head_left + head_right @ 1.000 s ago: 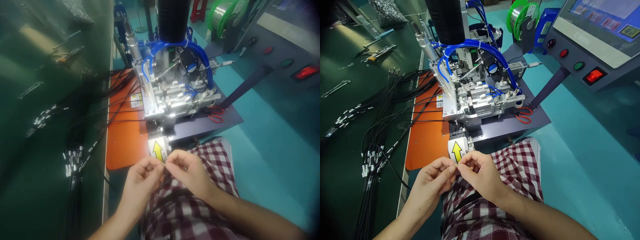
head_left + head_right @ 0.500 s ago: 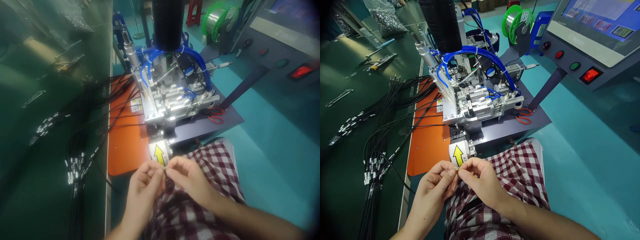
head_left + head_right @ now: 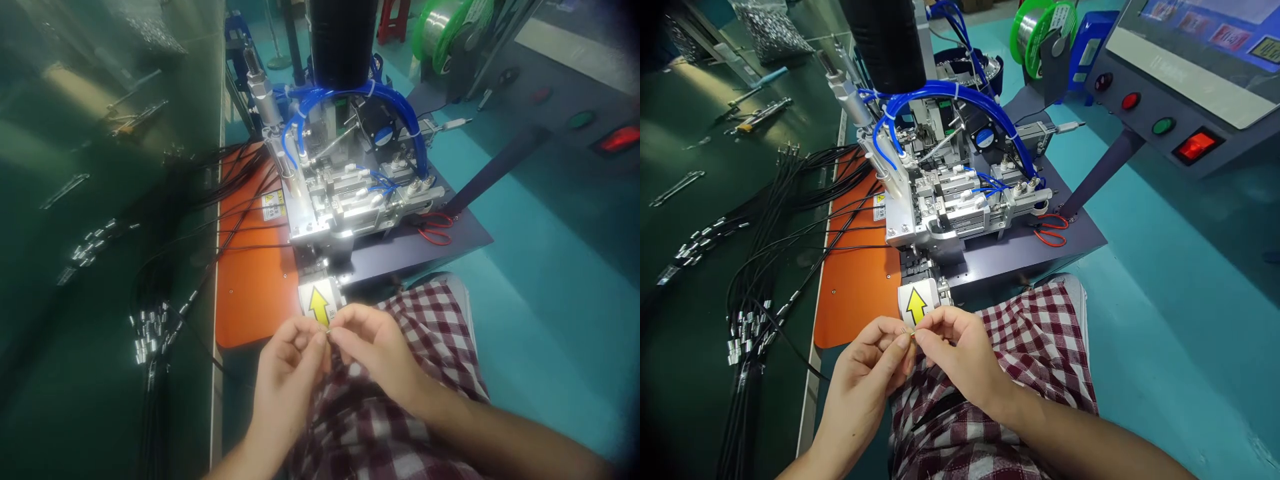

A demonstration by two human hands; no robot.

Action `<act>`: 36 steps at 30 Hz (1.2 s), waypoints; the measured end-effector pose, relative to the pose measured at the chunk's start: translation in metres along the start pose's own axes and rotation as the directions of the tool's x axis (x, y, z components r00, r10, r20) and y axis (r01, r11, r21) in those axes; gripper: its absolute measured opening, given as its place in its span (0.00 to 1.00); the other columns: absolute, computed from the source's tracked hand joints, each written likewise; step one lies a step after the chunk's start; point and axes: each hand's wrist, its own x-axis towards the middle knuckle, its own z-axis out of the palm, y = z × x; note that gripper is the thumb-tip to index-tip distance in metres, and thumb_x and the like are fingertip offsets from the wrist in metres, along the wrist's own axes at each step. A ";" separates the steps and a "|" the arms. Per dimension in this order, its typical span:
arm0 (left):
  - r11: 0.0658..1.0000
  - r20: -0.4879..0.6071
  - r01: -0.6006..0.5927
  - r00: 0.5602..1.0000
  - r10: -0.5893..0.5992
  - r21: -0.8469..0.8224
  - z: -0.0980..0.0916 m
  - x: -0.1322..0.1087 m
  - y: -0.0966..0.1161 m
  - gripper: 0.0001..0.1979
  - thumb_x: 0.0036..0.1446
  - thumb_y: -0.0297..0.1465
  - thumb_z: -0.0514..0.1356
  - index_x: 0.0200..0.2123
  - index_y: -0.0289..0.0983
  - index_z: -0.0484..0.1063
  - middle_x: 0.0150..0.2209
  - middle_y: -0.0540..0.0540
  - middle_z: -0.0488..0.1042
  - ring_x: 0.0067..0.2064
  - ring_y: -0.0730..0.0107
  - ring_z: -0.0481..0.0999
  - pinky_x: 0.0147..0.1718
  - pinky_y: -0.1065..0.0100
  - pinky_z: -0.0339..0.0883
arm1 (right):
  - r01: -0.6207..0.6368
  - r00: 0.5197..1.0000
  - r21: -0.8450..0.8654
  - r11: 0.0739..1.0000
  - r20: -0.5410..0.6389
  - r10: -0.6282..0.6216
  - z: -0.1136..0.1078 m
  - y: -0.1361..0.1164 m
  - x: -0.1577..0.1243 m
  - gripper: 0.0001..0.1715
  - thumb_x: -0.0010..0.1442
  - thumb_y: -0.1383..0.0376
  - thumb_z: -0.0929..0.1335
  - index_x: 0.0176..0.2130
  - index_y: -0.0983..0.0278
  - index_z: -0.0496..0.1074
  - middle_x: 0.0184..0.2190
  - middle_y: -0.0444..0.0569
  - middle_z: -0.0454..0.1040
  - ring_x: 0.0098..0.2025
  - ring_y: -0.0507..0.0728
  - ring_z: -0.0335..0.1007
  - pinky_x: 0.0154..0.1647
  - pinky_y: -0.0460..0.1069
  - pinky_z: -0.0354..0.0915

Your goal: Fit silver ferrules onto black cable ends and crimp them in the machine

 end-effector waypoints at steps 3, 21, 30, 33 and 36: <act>1.000 -0.001 0.005 1.000 -0.005 -0.031 0.000 -0.001 -0.002 0.11 0.57 0.38 0.61 0.31 0.36 0.68 0.20 0.52 0.66 0.22 0.78 0.62 0.21 0.78 0.56 | -0.016 1.000 0.064 0.998 0.004 0.015 0.001 0.002 0.000 0.04 0.51 0.66 0.70 0.28 0.64 0.70 0.18 0.37 0.68 0.20 0.48 0.63 0.23 0.44 0.62; 1.000 0.046 -0.004 0.999 0.004 -0.004 0.003 0.000 0.002 0.10 0.58 0.37 0.61 0.32 0.36 0.68 0.20 0.52 0.68 0.23 0.79 0.66 0.20 0.79 0.55 | -0.039 0.999 0.090 0.995 0.010 0.038 0.001 0.000 0.001 0.05 0.51 0.68 0.70 0.26 0.64 0.69 0.17 0.38 0.69 0.20 0.48 0.67 0.23 0.44 0.65; 0.981 0.071 0.087 0.995 -0.076 -0.175 0.005 -0.001 0.000 0.10 0.59 0.36 0.60 0.31 0.35 0.67 0.19 0.52 0.68 0.17 0.84 0.56 0.16 0.79 0.44 | -0.052 0.999 0.129 0.990 0.010 0.051 0.005 0.004 -0.003 0.06 0.53 0.70 0.67 0.26 0.64 0.66 0.17 0.39 0.70 0.21 0.49 0.67 0.25 0.45 0.64; 0.977 0.076 0.116 0.992 -0.104 -0.180 0.004 -0.002 0.000 0.11 0.60 0.36 0.59 0.31 0.35 0.66 0.20 0.51 0.70 0.16 0.85 0.54 0.16 0.77 0.42 | 0.027 1.000 0.048 0.998 -0.006 -0.027 0.004 0.005 -0.005 0.05 0.54 0.70 0.67 0.27 0.64 0.66 0.18 0.40 0.70 0.22 0.50 0.67 0.26 0.46 0.64; 0.979 0.069 0.110 0.993 -0.099 -0.174 0.003 -0.002 0.000 0.11 0.60 0.37 0.58 0.31 0.35 0.65 0.20 0.51 0.69 0.16 0.85 0.53 0.16 0.77 0.42 | 0.083 0.996 -0.029 0.996 -0.015 -0.083 0.002 0.005 -0.006 0.04 0.54 0.71 0.67 0.28 0.64 0.67 0.19 0.41 0.71 0.22 0.51 0.68 0.26 0.47 0.64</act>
